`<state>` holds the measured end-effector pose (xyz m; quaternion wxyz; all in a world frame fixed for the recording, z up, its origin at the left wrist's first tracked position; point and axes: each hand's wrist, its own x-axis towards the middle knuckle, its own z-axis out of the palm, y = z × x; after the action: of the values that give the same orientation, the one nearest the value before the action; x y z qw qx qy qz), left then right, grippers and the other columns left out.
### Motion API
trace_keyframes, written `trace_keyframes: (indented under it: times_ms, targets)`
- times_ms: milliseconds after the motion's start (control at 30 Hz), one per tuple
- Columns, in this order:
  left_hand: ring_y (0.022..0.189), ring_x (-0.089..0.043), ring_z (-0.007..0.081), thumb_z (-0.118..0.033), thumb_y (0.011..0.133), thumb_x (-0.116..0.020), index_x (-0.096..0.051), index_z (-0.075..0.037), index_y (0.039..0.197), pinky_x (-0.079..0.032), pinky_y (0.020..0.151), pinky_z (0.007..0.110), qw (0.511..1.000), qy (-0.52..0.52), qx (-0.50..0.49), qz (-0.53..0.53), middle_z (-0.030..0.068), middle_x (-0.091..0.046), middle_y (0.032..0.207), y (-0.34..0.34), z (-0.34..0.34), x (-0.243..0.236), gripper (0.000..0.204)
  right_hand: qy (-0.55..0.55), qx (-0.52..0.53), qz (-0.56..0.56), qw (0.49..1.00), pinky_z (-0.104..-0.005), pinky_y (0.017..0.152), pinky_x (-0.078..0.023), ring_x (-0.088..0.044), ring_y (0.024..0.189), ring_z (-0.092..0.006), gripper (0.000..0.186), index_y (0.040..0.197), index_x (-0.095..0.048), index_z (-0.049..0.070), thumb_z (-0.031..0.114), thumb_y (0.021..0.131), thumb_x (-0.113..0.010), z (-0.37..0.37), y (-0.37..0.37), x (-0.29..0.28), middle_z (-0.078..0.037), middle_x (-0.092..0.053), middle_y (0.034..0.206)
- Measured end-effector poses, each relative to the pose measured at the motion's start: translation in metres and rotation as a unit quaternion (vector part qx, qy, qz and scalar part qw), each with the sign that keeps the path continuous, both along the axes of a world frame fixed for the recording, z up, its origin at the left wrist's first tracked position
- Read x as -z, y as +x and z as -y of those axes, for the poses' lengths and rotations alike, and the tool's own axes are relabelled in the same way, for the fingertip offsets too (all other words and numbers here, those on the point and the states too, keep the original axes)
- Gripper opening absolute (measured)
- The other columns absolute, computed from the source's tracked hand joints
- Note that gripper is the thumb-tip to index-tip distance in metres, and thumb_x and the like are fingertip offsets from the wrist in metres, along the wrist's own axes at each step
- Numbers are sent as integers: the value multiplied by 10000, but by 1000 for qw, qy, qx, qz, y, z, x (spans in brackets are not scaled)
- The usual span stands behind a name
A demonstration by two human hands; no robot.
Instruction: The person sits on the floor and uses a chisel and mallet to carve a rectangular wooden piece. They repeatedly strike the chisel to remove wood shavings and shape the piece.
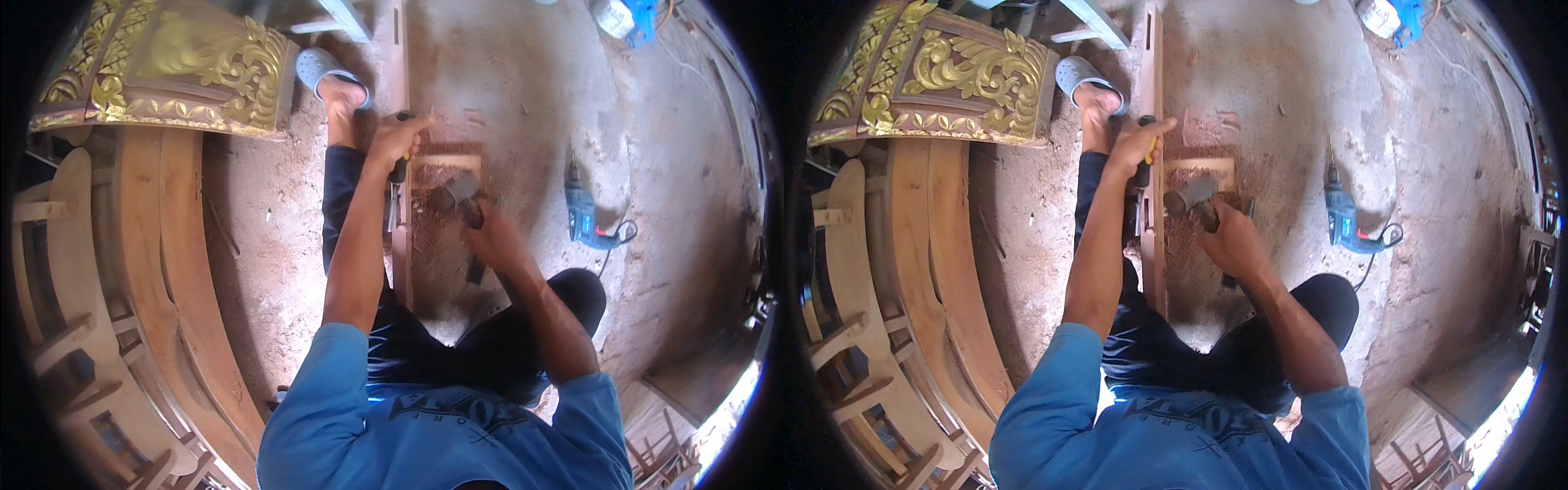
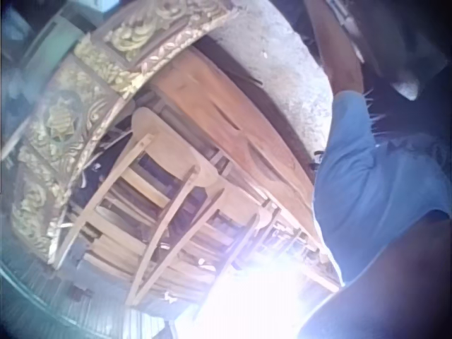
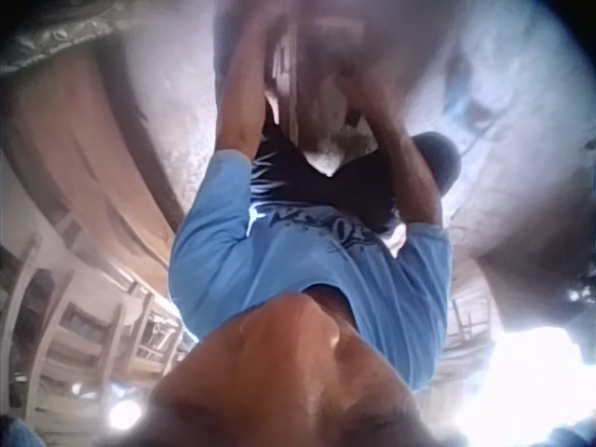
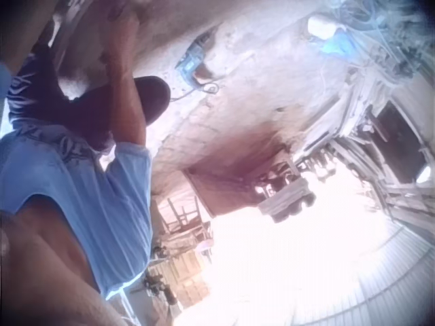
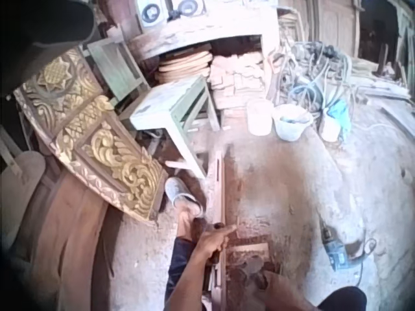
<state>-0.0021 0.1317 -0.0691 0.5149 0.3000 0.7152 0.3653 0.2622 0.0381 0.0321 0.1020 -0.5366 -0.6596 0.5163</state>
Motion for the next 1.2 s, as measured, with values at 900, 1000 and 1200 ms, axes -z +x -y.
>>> trace_keyframes:
  times_ms: [900,1000,1200]
  targets:
    - [462,-478,64,-302,853,-827,-568,-89,663,-367,422,277,978,148,-143,39,-43,-509,561,29,75,-8,386,-38,-53,46,997,-494,774,-489,-652,843,-451,276,957,-593,-27,181,788,-660,13,-9,1,-269,-650,832]
    - [537,-562,94,-456,807,-833,-585,-12,589,-427,469,342,988,70,-134,-41,31,-605,625,16,63,-5,553,0,-56,49,997,-500,795,-489,-644,885,-473,283,964,-595,-33,178,786,-655,16,-11,-1,-282,-657,864]
    - [433,-520,132,-390,823,-832,-572,-76,645,-413,423,338,974,140,-178,22,21,-571,570,23,84,-29,445,6,-71,38,997,-519,832,-494,-645,935,-489,293,999,-611,-13,180,783,-657,14,-7,1,-295,-663,888]
